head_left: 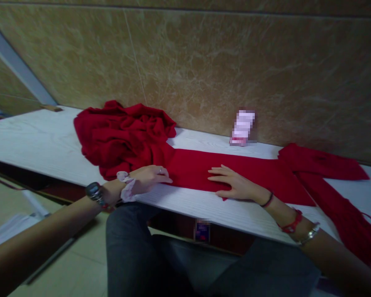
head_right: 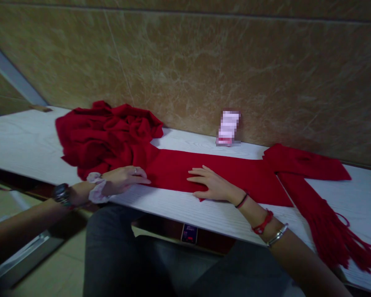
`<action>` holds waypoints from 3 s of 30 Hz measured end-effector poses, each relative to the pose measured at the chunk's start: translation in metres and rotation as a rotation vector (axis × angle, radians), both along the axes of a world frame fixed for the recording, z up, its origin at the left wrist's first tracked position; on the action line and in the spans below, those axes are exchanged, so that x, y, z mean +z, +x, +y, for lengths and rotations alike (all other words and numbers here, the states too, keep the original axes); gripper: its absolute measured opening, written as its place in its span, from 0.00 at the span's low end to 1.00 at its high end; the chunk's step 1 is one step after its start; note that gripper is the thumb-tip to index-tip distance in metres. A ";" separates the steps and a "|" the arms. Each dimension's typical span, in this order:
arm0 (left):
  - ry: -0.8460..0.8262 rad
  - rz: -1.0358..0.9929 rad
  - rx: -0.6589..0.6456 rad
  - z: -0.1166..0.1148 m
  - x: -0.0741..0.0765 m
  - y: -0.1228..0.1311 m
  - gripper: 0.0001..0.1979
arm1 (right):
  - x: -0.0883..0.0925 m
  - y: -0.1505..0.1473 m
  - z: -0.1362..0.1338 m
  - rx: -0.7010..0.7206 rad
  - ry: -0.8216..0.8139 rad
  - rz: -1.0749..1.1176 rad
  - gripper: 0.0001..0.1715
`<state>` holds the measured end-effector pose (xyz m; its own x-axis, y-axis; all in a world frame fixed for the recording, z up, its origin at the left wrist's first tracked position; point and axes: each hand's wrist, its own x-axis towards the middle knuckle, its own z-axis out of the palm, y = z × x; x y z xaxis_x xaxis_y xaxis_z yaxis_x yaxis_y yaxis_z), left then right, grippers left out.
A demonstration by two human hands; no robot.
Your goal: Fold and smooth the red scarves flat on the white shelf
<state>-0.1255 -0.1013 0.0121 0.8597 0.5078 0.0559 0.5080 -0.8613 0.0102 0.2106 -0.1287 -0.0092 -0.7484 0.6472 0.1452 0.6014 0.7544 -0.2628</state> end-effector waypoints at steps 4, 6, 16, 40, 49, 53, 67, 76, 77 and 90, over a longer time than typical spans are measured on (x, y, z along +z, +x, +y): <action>-0.024 0.044 0.025 -0.002 -0.007 0.002 0.23 | -0.001 -0.005 -0.004 0.054 0.042 0.001 0.20; -0.043 0.040 0.046 0.000 -0.008 0.000 0.24 | -0.003 -0.007 -0.005 0.069 0.053 0.012 0.18; 0.094 0.076 0.059 0.004 -0.015 0.004 0.18 | -0.002 -0.013 -0.007 0.044 0.059 0.051 0.16; 0.041 -0.118 0.214 0.027 -0.019 0.087 0.19 | -0.001 -0.012 -0.007 -0.092 -0.030 0.180 0.18; -0.077 0.013 0.540 0.033 -0.039 0.099 0.31 | -0.007 -0.004 -0.007 -0.319 -0.035 -0.235 0.36; -0.132 0.062 0.575 0.039 -0.030 0.103 0.32 | -0.002 -0.005 0.003 -0.329 -0.154 -0.198 0.42; -0.129 0.004 0.662 0.053 -0.032 0.122 0.26 | -0.010 -0.021 0.049 -0.575 -0.041 -0.268 0.35; -0.137 -0.012 0.666 0.053 -0.031 0.123 0.26 | -0.019 0.103 0.031 -0.952 -0.057 -0.292 0.32; -0.136 -0.013 0.665 0.053 -0.031 0.123 0.26 | -0.018 0.105 0.030 -0.977 -0.053 -0.290 0.32; -0.120 0.022 0.645 0.048 -0.025 0.119 0.26 | -0.013 0.017 0.052 -0.553 -0.023 -0.242 0.32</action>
<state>-0.0060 -0.0529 -0.0125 0.3805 0.9235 -0.0475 0.9236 -0.3769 0.0707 0.2272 -0.0767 -0.0220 -0.3103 0.9506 -0.0059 0.9476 0.3088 -0.0822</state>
